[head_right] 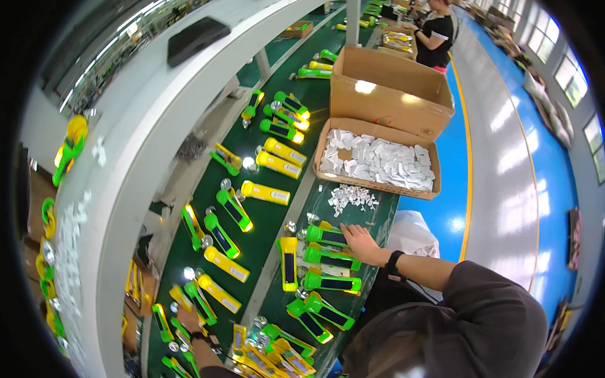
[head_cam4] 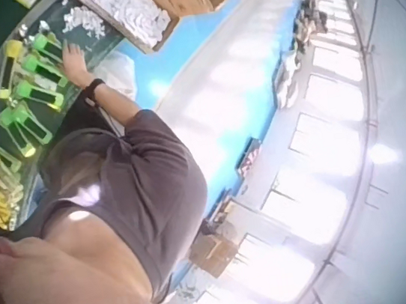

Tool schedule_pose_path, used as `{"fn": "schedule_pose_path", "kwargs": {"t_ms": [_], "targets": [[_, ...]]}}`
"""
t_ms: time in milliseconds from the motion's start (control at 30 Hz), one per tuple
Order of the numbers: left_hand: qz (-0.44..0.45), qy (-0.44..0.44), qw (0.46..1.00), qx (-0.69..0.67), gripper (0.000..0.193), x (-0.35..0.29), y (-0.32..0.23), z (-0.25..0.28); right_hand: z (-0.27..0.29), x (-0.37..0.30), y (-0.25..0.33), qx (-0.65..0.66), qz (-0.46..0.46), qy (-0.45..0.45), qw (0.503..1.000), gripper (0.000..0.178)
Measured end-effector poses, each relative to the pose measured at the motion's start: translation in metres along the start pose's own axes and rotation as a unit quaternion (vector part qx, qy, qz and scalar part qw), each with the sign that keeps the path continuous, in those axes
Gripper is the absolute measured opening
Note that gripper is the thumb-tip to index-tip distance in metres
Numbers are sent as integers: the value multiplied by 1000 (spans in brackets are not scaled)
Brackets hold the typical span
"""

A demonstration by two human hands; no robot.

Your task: Assemble green and yellow solar-powered flashlights on a factory assembly line.

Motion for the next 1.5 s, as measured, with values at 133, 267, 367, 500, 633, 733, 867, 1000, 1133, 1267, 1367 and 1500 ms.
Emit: {"fn": "schedule_pose_path", "kwargs": {"t_ms": [133,267,367,500,633,733,867,1000,1133,1267,1367,1500], "targets": [[56,48,994,76,61,6,-8,2,37,27,-12,14,-54,66,996,105],[79,-5,996,42,50,-18,-176,63,112,155,-75,148,-40,-106,982,72],[52,-100,989,95,38,-52,-233,53,107,307,-127,73,-92,-253,960,40],[189,-4,926,-326,47,-135,-268,20,73,446,-180,-39,-231,-263,936,31],[118,157,977,-79,44,-173,-411,47,28,511,-206,-78,-308,-245,916,30],[143,137,977,-75,43,-179,-410,46,14,534,-202,-66,-357,-204,909,30],[172,124,973,-95,42,-204,-394,37,15,528,-202,-99,-345,-208,910,22],[212,134,960,-123,41,-246,-375,32,29,496,-222,-24,-359,-284,889,32],[234,40,925,-298,35,-207,-421,27,105,423,-168,144,-184,-149,961,35],[251,44,886,-388,32,-216,-419,27,140,279,-67,213,-37,-193,957,55],[248,30,861,-443,32,-253,-396,35,119,166,15,277,35,-131,951,65],[244,38,863,-442,35,-313,-360,54,95,55,53,244,22,-54,968,66]]}}
Point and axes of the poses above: each hand's wrist, its own x-axis towards the middle knuckle, its own z-axis out of the back of the hand, y = z × x, the point moved 3 cm from there along x, towards the middle knuckle, and after that the axes turned 13 degrees about -x, right-handed, at the moved point
